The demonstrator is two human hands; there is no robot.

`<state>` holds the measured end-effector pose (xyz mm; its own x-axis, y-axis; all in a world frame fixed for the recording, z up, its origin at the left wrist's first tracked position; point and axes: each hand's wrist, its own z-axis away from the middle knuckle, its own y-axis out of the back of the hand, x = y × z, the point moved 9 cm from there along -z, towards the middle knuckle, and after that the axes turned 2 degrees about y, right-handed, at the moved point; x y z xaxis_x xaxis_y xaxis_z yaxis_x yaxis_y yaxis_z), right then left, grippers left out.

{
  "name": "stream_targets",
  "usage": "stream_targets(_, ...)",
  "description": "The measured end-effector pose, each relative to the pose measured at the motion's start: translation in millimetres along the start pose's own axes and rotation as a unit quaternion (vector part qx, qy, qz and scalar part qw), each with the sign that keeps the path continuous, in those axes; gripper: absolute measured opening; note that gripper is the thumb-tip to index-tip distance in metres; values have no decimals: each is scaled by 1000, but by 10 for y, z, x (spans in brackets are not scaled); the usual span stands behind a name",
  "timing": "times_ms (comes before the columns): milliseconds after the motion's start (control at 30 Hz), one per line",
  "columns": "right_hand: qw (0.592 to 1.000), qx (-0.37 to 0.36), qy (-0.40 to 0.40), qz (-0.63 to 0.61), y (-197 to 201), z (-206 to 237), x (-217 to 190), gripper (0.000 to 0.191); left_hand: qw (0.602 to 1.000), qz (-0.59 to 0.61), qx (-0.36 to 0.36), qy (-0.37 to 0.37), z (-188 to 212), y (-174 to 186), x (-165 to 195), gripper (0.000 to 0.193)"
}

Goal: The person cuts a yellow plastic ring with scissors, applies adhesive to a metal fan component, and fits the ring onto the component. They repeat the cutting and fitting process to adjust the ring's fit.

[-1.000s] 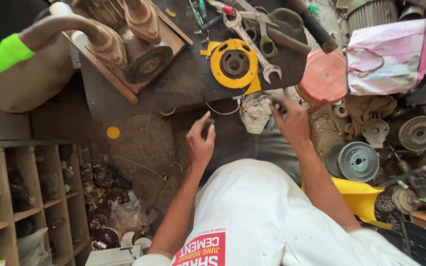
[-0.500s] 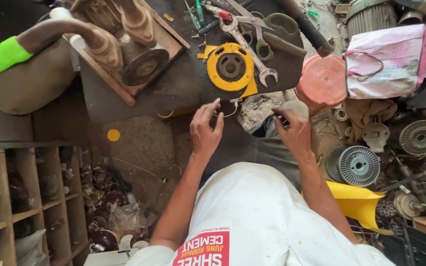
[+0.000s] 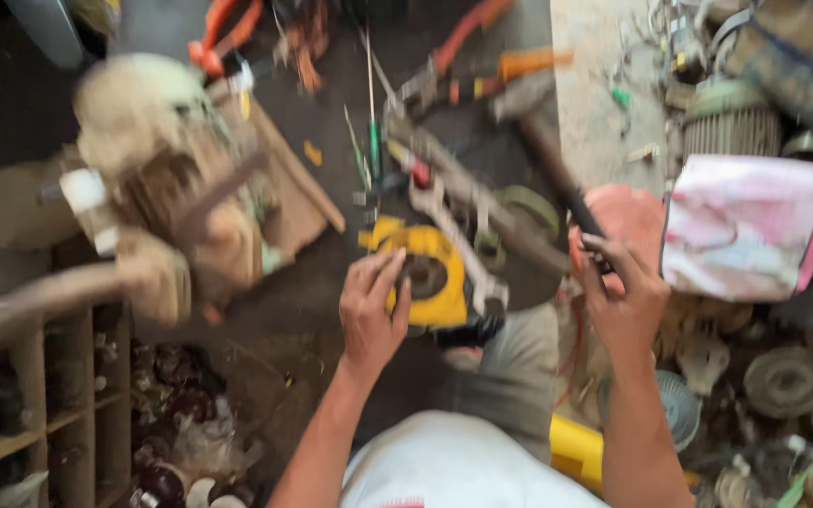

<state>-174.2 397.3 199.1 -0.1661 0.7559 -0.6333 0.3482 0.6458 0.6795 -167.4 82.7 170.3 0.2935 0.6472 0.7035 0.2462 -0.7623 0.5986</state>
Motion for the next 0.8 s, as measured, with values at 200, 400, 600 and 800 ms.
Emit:
stream_targets(200, 995, -92, -35, -25, -39, -990, -94, 28, 995, -18, -22, 97, -638, -48, 15, 33)
stream_targets(400, 986, -156, 22, -44, 115, -1654, -809, 26, 987, -22, -10, 160, -1252, 84, 90, 37)
stream_targets(600, 985, -149, 76, 46, 427, -2156, -1156, 24, 979, -1, -1, 205, -1825, -85, -68, 46)
stream_targets(800, 993, -89, 49, 55, 722, -2770, -970, 24, 969, -85, -14, 231, -2198, -300, -445, 72)
